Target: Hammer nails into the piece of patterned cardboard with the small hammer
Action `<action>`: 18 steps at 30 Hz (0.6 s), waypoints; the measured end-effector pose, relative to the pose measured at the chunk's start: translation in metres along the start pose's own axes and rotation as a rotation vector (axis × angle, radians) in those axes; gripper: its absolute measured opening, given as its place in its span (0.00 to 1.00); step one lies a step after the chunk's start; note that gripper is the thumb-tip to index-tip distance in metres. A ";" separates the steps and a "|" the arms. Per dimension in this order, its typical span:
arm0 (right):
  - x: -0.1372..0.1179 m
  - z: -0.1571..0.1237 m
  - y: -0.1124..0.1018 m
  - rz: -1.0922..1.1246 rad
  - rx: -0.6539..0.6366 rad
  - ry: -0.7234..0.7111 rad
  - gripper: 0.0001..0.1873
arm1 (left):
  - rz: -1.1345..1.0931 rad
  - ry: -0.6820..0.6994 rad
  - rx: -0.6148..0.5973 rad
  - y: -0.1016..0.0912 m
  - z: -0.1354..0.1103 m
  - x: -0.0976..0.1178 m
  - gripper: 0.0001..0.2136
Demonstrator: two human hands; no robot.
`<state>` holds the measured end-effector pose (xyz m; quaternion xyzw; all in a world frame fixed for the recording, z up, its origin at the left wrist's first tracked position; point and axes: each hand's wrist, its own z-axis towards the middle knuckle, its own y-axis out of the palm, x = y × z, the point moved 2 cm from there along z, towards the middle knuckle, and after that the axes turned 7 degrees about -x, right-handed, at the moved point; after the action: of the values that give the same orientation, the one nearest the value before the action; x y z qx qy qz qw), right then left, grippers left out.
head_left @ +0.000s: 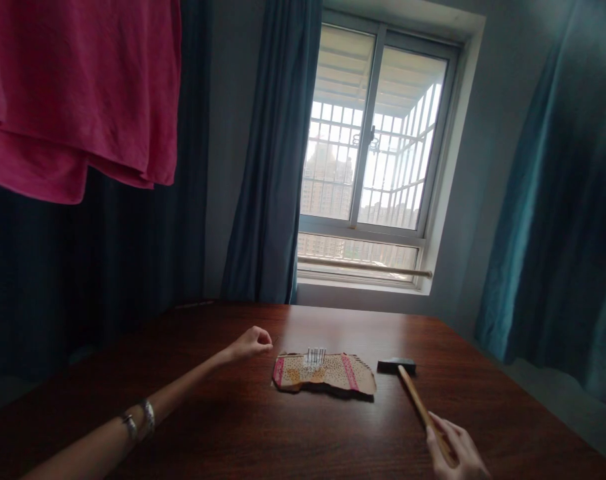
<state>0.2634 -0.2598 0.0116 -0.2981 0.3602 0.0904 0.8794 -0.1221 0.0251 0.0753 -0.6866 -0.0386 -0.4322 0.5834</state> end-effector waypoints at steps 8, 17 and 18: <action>-0.137 0.021 0.061 0.487 -0.527 -0.087 0.21 | -0.234 0.308 0.001 0.041 -0.005 0.089 0.15; -0.151 0.037 0.125 0.686 -0.711 -0.068 0.21 | -0.234 0.402 0.012 0.075 -0.015 0.116 0.12; -0.149 0.038 0.129 0.704 -0.704 -0.062 0.21 | -0.233 0.399 0.013 0.077 -0.014 0.115 0.12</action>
<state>0.1293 -0.1252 0.0759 -0.4343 0.3603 0.5066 0.6519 -0.0153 -0.0628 0.0884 -0.5747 -0.0039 -0.6235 0.5300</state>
